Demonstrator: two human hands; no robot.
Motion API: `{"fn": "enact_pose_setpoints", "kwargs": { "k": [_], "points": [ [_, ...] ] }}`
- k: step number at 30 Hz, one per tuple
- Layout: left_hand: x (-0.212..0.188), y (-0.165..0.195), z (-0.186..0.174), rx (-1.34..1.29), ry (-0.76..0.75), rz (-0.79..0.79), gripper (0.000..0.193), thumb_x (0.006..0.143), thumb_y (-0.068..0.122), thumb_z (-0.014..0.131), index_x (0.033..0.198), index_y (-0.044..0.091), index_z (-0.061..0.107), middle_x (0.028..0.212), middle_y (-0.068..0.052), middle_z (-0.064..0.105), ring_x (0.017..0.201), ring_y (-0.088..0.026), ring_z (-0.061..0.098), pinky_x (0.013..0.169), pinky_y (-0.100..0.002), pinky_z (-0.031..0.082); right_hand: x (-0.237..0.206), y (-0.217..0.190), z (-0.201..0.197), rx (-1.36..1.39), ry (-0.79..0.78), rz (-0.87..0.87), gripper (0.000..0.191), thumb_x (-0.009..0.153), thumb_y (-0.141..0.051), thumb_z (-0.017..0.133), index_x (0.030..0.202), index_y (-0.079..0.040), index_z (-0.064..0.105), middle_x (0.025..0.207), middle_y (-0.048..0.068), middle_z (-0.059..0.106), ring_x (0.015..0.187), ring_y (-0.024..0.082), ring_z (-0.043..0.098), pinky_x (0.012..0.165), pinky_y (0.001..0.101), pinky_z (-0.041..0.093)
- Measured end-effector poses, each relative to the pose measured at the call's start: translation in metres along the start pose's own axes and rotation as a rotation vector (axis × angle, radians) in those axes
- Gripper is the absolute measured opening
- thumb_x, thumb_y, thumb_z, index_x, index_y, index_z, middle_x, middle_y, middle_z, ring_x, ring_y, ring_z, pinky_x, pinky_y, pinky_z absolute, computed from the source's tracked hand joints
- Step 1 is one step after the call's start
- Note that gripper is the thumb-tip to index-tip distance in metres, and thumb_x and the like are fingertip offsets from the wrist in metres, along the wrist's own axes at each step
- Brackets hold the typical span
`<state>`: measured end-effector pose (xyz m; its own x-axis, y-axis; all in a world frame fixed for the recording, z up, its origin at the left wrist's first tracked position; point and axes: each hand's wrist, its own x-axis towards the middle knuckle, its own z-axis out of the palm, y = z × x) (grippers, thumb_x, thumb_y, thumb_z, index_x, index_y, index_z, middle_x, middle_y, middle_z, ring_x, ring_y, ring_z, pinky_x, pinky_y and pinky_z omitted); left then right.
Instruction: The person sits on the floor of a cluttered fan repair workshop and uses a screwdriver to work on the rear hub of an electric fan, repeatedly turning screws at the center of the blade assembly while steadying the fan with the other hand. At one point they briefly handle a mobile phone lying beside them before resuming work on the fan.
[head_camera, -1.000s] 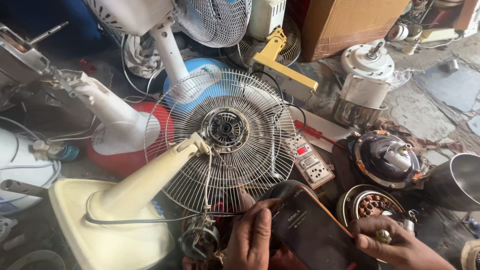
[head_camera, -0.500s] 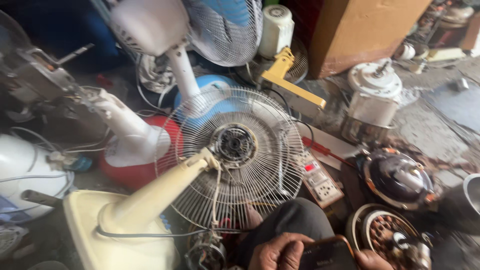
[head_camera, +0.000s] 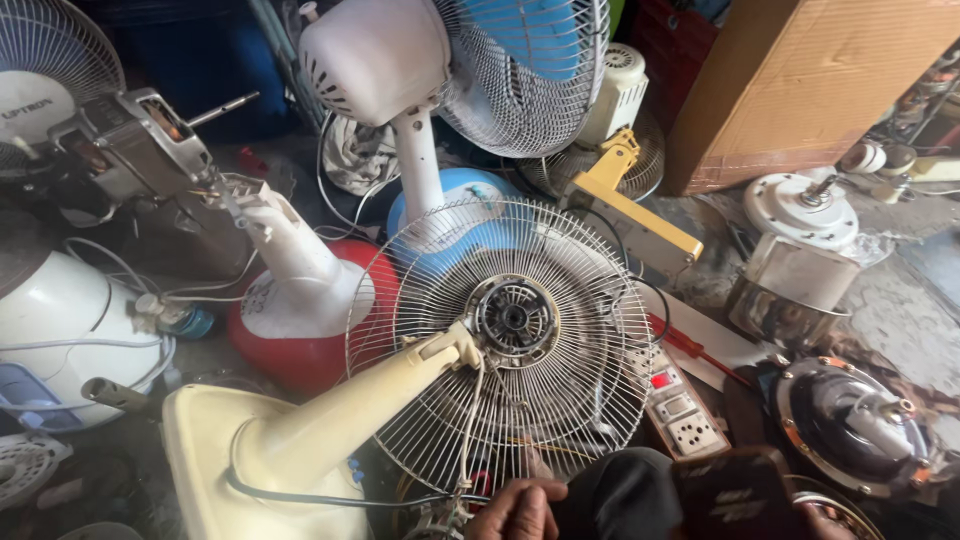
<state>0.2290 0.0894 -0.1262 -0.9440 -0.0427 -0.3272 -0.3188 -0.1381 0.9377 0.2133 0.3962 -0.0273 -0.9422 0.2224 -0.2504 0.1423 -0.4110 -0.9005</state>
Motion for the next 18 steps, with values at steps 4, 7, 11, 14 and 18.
{"fn": "enact_pose_setpoints", "kwargs": {
  "k": [4,7,11,14,18],
  "points": [
    [-0.011,-0.014,-0.021,0.061,0.076,-0.023,0.036,0.099,0.035,0.061,0.097,0.008,0.083,0.055,-0.002,0.059,0.051,-0.009,0.053,0.056,-0.026,0.045,-0.005,-0.013,0.021,0.159,-0.115,0.092,0.081,0.083,-0.061,0.061,0.128,0.006,0.061,0.102,0.022,0.069,0.095,0.028,0.066,0.091,0.0408,0.052],
    [-0.021,-0.031,-0.026,0.04,0.085,0.153,0.039,0.1,0.037,0.059,0.097,0.007,0.083,0.056,-0.002,0.061,0.053,-0.009,0.058,0.058,-0.025,0.045,-0.017,-0.015,0.038,0.211,-0.206,0.248,0.084,0.083,-0.063,0.059,0.129,0.008,0.06,0.1,0.024,0.069,0.093,0.029,0.066,0.09,0.0414,0.053],
    [-0.024,-0.052,-0.035,0.066,0.074,0.059,0.047,0.097,0.043,0.054,0.096,0.006,0.083,0.052,-0.004,0.061,0.044,-0.01,0.05,0.048,-0.028,0.043,-0.035,-0.017,0.056,0.225,-0.331,0.459,0.089,0.083,-0.066,0.057,0.13,0.01,0.059,0.098,0.026,0.07,0.09,0.03,0.067,0.088,0.0421,0.054],
    [-0.023,-0.06,-0.044,0.057,-0.044,-0.205,0.052,0.094,0.048,0.047,0.109,0.01,0.079,0.055,-0.004,0.061,0.044,-0.012,0.051,0.048,-0.031,0.046,-0.04,-0.021,0.067,0.239,-0.424,0.529,0.092,0.083,-0.067,0.055,0.131,0.011,0.058,0.097,0.027,0.071,0.088,0.031,0.068,0.087,0.0427,0.054],
    [-0.024,-0.063,-0.046,0.057,-0.061,-0.117,0.055,0.096,0.051,0.046,0.107,0.007,0.077,0.054,-0.004,0.062,0.043,-0.01,0.052,0.046,-0.029,0.046,-0.04,-0.016,0.062,0.303,-0.518,0.549,0.089,0.084,-0.065,0.055,0.132,0.011,0.056,0.1,0.025,0.069,0.092,0.031,0.067,0.089,0.0441,0.054]
  ]
}}
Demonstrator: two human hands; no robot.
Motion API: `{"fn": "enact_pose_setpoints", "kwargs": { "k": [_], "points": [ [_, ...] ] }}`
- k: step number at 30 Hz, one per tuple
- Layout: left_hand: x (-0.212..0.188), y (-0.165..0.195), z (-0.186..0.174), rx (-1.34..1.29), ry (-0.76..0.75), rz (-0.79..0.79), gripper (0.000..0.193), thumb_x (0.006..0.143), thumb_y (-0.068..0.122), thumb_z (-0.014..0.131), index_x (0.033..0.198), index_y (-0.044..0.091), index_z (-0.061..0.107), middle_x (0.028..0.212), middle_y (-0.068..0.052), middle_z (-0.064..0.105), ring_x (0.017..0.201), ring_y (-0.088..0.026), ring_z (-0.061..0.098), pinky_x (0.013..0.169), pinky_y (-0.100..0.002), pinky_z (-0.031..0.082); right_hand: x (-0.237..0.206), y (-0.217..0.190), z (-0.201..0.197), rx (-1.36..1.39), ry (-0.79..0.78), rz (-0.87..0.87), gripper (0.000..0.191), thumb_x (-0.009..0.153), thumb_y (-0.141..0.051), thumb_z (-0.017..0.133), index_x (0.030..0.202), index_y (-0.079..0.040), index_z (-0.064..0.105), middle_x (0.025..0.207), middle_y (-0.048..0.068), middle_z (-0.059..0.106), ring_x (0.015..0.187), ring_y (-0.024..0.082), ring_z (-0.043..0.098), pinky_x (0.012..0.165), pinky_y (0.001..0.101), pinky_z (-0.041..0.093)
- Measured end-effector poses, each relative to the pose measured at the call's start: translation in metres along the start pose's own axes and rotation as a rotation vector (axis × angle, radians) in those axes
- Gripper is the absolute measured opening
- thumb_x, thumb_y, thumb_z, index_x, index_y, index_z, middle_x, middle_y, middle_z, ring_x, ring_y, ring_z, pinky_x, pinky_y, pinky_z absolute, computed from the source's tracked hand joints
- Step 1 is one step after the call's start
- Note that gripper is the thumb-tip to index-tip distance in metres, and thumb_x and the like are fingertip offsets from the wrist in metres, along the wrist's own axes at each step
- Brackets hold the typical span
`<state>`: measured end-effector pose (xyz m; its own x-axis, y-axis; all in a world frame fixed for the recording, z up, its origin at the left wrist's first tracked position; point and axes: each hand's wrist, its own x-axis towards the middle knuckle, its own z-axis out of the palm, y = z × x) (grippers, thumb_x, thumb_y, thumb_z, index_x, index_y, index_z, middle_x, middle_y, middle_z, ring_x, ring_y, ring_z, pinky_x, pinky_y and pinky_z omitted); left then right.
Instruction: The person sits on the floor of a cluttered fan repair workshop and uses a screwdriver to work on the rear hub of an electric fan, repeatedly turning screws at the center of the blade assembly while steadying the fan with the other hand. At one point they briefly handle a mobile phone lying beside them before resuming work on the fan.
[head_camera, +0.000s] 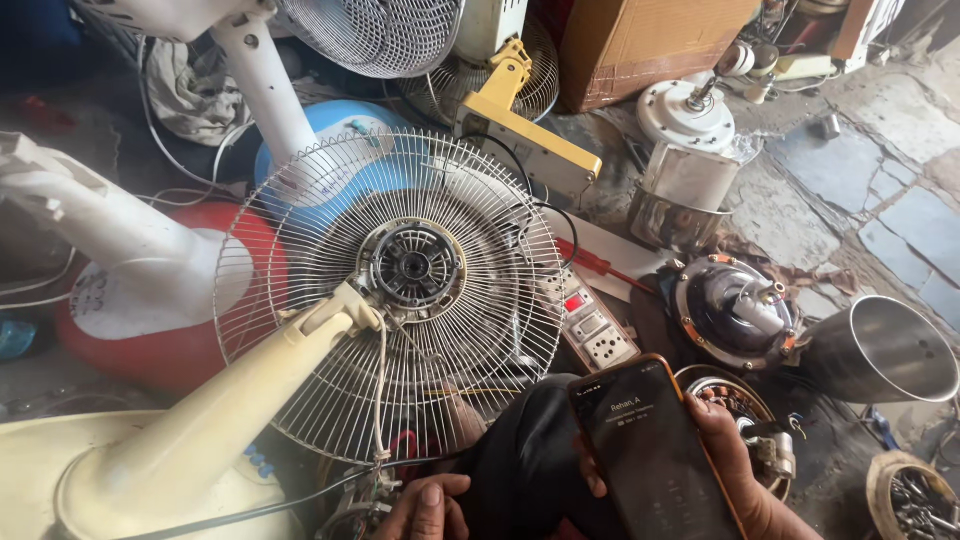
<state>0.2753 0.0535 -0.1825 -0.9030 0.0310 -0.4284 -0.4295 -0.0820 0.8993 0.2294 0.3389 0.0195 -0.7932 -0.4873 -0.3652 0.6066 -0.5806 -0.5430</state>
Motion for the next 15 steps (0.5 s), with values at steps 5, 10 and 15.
{"fn": "enact_pose_setpoints", "kwargs": {
  "k": [5,10,15],
  "points": [
    [-0.005,-0.015,0.0,0.034,0.053,-0.036,0.049,0.097,0.047,0.05,0.105,0.006,0.076,0.05,-0.004,0.055,0.04,-0.01,0.047,0.044,-0.029,0.042,-0.021,0.017,-0.074,-0.189,0.181,-0.06,0.076,0.09,-0.056,0.058,0.132,0.008,0.06,0.106,0.027,0.073,0.098,0.033,0.07,0.09,0.0415,0.056],
    [0.012,-0.048,-0.01,0.013,-0.068,0.119,0.034,0.08,0.013,0.063,0.111,0.007,0.074,0.073,0.0,0.053,0.064,-0.008,0.049,0.064,-0.024,0.043,-0.041,0.053,-0.17,-1.152,0.413,-0.532,0.051,0.099,-0.038,0.066,0.136,-0.002,0.063,0.112,0.022,0.074,0.106,0.032,0.07,0.092,0.0376,0.054],
    [0.023,-0.07,-0.009,-0.036,-0.196,-0.006,0.031,0.076,0.009,0.067,0.107,0.01,0.07,0.08,0.001,0.057,0.07,-0.007,0.053,0.07,-0.022,0.047,-0.02,0.075,-0.196,-1.014,0.771,-0.134,0.033,0.09,-0.025,0.073,0.113,-0.002,0.077,0.094,0.016,0.083,0.097,0.022,0.079,0.089,0.0332,0.055]
  ]
}}
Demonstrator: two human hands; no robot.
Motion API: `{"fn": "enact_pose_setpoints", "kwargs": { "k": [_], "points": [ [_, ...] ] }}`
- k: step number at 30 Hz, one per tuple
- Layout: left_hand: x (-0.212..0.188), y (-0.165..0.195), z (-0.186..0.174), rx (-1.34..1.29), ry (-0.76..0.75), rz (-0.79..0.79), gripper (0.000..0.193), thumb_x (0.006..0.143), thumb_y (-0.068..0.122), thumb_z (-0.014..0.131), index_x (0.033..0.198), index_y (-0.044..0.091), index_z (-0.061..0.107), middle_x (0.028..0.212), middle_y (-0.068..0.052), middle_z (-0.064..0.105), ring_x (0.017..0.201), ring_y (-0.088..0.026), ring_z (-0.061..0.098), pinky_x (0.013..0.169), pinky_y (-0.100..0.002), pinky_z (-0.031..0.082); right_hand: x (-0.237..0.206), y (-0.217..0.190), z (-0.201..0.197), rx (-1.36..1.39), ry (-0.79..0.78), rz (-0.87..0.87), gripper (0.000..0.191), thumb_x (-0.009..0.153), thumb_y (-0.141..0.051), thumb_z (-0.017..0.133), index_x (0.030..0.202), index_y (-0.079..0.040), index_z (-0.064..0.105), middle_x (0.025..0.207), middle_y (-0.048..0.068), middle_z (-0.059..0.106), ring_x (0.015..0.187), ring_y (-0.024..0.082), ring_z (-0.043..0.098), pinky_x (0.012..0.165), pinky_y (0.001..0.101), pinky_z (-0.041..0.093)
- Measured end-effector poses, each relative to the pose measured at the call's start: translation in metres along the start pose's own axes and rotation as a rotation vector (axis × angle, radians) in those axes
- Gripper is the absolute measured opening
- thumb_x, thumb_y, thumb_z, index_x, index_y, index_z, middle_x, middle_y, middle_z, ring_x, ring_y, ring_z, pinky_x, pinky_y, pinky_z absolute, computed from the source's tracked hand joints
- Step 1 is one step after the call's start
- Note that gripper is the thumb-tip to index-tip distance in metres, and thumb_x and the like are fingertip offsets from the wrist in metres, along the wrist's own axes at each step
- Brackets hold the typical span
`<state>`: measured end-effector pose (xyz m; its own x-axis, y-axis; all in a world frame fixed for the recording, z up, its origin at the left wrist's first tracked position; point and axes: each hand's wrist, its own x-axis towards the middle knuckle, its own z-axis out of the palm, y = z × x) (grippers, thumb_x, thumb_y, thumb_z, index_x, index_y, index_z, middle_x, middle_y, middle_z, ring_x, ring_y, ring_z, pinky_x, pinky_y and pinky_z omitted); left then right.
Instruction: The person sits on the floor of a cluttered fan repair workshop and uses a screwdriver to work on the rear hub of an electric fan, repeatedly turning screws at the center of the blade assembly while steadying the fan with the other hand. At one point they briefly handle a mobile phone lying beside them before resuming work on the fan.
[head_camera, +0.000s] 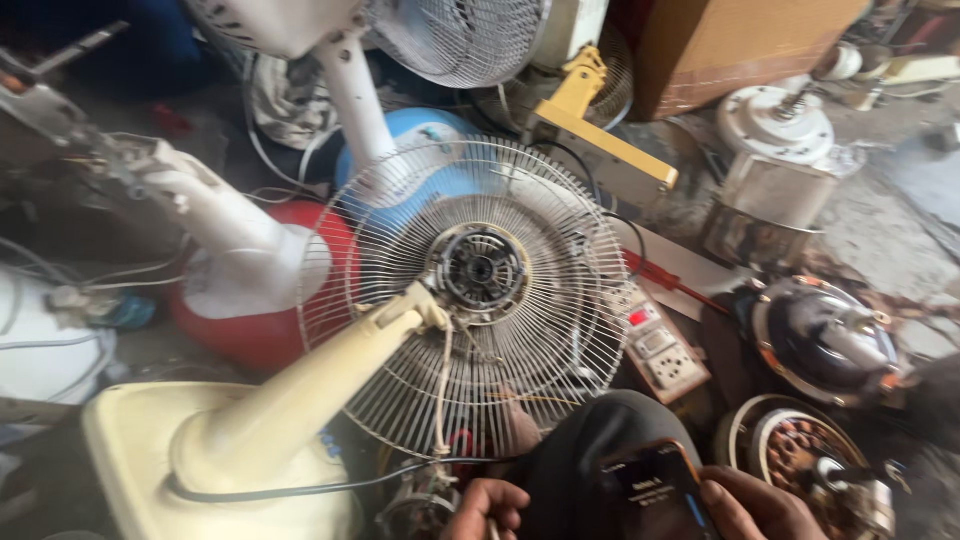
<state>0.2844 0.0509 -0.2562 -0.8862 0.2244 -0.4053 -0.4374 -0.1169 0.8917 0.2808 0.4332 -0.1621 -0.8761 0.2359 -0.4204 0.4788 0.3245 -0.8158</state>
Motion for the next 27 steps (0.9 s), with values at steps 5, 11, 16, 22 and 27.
{"fn": "enact_pose_setpoints", "kwargs": {
  "k": [5,11,16,22,27],
  "points": [
    [-0.001,0.03,0.0,-0.026,0.025,-0.011,0.025,0.086,0.018,0.068,0.109,0.008,0.068,0.081,0.001,0.061,0.07,-0.006,0.056,0.071,-0.024,0.051,-0.006,-0.035,0.002,-0.144,0.198,-0.06,0.03,0.101,-0.027,0.067,0.112,-0.002,0.081,0.092,0.016,0.073,0.092,0.024,0.077,0.088,0.0344,0.059],
    [-0.005,0.178,0.003,0.127,0.283,0.245,0.022,0.095,-0.003,0.055,0.103,0.008,0.073,0.084,0.002,0.077,0.076,-0.002,0.071,0.066,-0.021,0.058,0.078,-0.151,-0.028,1.079,-0.012,-0.428,0.013,0.104,-0.015,0.069,0.101,-0.004,0.063,0.087,0.009,0.065,0.08,0.018,0.067,0.074,0.0311,0.057],
    [0.023,0.321,-0.006,0.62,0.457,0.639,0.019,0.095,0.008,0.064,0.112,0.011,0.072,0.094,-0.007,0.08,0.087,-0.018,0.082,0.073,-0.032,0.062,0.141,-0.254,0.039,1.226,-0.064,-0.124,0.042,0.099,-0.035,0.048,0.121,-0.003,0.065,0.091,0.009,0.068,0.085,0.022,0.063,0.076,0.0392,0.052],
    [0.109,0.375,-0.025,0.976,0.348,0.67,0.027,0.086,0.01,0.074,0.113,0.01,0.072,0.106,-0.013,0.078,0.095,-0.029,0.076,0.082,-0.039,0.057,0.177,-0.313,0.138,1.258,-0.239,0.031,0.042,0.095,-0.041,0.044,0.111,-0.007,0.063,0.07,0.003,0.055,0.061,0.016,0.047,0.055,0.0313,0.039],
    [0.15,0.361,-0.034,0.895,0.22,0.571,0.026,0.082,0.011,0.081,0.107,0.009,0.075,0.102,-0.014,0.077,0.094,-0.028,0.074,0.084,-0.038,0.056,0.179,-0.309,0.157,1.213,-0.373,0.088,0.03,0.097,-0.031,0.051,0.115,-0.01,0.062,0.066,-0.003,0.05,0.054,0.009,0.039,0.047,0.0251,0.032]
  ]
}}
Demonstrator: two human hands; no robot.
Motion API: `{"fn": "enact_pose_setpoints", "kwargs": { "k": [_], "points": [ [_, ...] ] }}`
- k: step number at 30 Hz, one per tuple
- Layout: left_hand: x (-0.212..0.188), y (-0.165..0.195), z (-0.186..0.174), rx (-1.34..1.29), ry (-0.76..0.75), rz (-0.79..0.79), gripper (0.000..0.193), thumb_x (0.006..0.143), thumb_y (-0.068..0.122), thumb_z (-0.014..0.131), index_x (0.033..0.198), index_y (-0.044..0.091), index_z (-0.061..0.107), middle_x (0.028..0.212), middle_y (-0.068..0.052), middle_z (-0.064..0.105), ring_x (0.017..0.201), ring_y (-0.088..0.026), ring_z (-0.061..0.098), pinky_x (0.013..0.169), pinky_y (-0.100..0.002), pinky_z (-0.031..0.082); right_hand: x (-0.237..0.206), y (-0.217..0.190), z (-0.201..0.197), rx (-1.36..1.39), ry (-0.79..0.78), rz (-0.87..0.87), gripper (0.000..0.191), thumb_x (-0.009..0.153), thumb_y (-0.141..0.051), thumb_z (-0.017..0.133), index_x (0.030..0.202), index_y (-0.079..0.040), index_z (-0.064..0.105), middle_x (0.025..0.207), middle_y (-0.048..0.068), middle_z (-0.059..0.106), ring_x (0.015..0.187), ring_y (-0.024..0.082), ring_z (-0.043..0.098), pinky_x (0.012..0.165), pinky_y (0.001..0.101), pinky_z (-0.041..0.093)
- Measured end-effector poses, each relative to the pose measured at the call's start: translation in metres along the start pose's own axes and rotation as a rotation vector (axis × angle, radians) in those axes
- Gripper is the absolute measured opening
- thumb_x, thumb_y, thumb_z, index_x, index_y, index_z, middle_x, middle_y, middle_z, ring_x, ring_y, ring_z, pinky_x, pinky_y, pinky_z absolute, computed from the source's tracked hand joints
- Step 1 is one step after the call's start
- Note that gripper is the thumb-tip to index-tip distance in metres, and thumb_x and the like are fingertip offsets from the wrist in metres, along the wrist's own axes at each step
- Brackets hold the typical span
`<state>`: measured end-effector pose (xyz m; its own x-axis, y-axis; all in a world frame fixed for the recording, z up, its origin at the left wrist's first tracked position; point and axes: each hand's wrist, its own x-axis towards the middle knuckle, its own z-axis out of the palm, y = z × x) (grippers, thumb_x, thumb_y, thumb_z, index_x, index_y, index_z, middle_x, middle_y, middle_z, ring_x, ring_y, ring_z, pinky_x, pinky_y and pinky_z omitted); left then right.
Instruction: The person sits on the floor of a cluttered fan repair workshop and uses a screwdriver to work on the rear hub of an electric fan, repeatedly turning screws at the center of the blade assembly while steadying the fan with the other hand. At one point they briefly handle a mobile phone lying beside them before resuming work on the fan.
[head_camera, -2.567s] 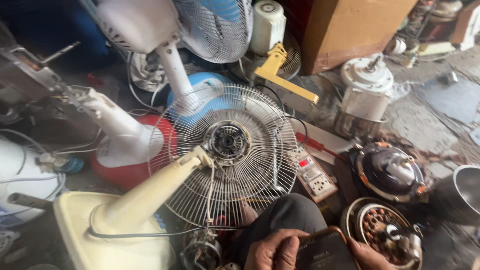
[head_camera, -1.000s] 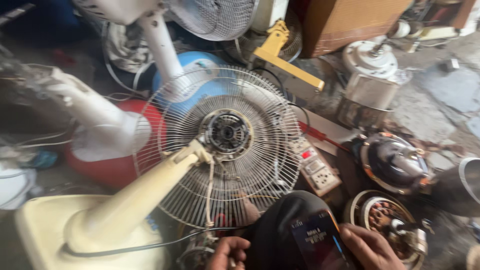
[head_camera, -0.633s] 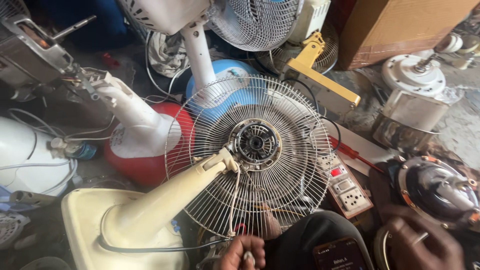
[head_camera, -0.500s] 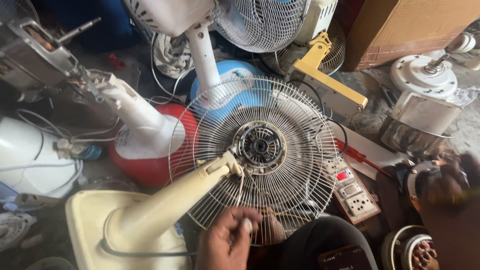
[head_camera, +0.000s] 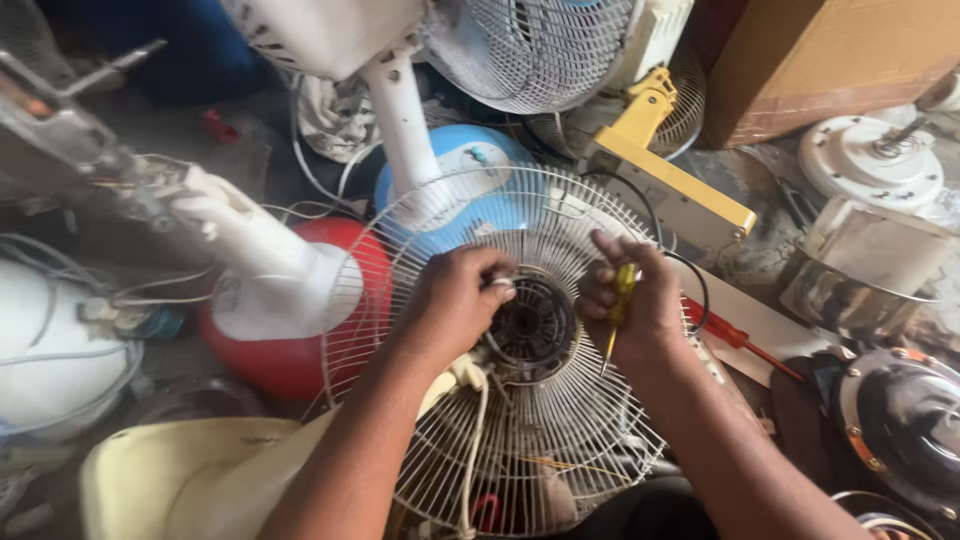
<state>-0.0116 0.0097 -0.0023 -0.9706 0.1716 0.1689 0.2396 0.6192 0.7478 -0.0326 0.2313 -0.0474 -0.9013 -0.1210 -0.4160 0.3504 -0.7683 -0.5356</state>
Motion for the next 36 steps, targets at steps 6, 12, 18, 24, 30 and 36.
{"fn": "enact_pose_setpoints", "kwargs": {
  "k": [6,12,18,24,30,36],
  "points": [
    [0.0,-0.016,0.008,-0.114,0.018,-0.085,0.016,0.077,0.014,0.085,0.09,0.007,0.08,0.094,-0.011,0.076,0.087,-0.022,0.073,0.079,-0.034,0.056,-0.001,-0.004,-0.012,-0.007,-0.024,-0.06,0.044,0.093,-0.021,0.05,0.133,-0.006,0.06,0.066,0.0,0.05,0.057,0.012,0.043,0.048,0.0269,0.035],
    [0.002,-0.013,0.004,-0.19,-0.083,-0.264,0.015,0.078,0.02,0.084,0.092,0.014,0.08,0.088,-0.001,0.079,0.083,-0.017,0.075,0.079,-0.033,0.058,-0.006,-0.01,-0.012,-0.113,-0.081,-0.22,0.051,0.094,-0.026,0.044,0.136,0.0,0.059,0.063,0.007,0.05,0.055,0.017,0.046,0.048,0.0299,0.04],
    [0.004,-0.019,0.008,-0.095,-0.092,-0.11,0.02,0.069,0.022,0.091,0.082,0.012,0.08,0.096,-0.006,0.073,0.091,-0.02,0.072,0.082,-0.034,0.057,-0.002,-0.003,-0.017,-0.313,0.007,-0.306,0.052,0.102,-0.034,0.046,0.142,-0.002,0.053,0.074,0.01,0.061,0.061,0.017,0.053,0.052,0.0294,0.044],
    [0.005,-0.032,0.013,-0.047,-0.082,-0.008,0.019,0.067,0.024,0.092,0.079,0.013,0.082,0.116,-0.008,0.07,0.109,-0.026,0.067,0.093,-0.038,0.054,-0.001,0.0,-0.021,-0.224,-0.126,-0.371,0.064,0.093,-0.004,0.062,0.151,0.001,0.036,0.099,0.013,0.068,0.077,0.016,0.061,0.072,0.031,0.053],
    [0.007,-0.032,0.016,0.004,-0.147,-0.045,0.014,0.072,0.022,0.087,0.083,0.014,0.083,0.135,-0.005,0.066,0.126,-0.027,0.06,0.106,-0.04,0.048,-0.001,-0.001,-0.021,-0.285,-0.116,-0.384,0.069,0.095,-0.001,0.066,0.156,0.001,0.033,0.106,0.014,0.069,0.085,0.015,0.065,0.079,0.0328,0.056],
    [0.007,-0.019,0.013,0.117,-0.197,-0.104,0.019,0.072,0.017,0.083,0.091,0.017,0.082,0.137,-0.002,0.063,0.133,-0.027,0.051,0.114,-0.039,0.04,-0.001,-0.001,-0.019,-0.329,-0.131,-0.417,0.06,0.101,-0.013,0.064,0.153,0.0,0.039,0.105,0.015,0.07,0.083,0.015,0.064,0.077,0.0295,0.056]
  ]
}}
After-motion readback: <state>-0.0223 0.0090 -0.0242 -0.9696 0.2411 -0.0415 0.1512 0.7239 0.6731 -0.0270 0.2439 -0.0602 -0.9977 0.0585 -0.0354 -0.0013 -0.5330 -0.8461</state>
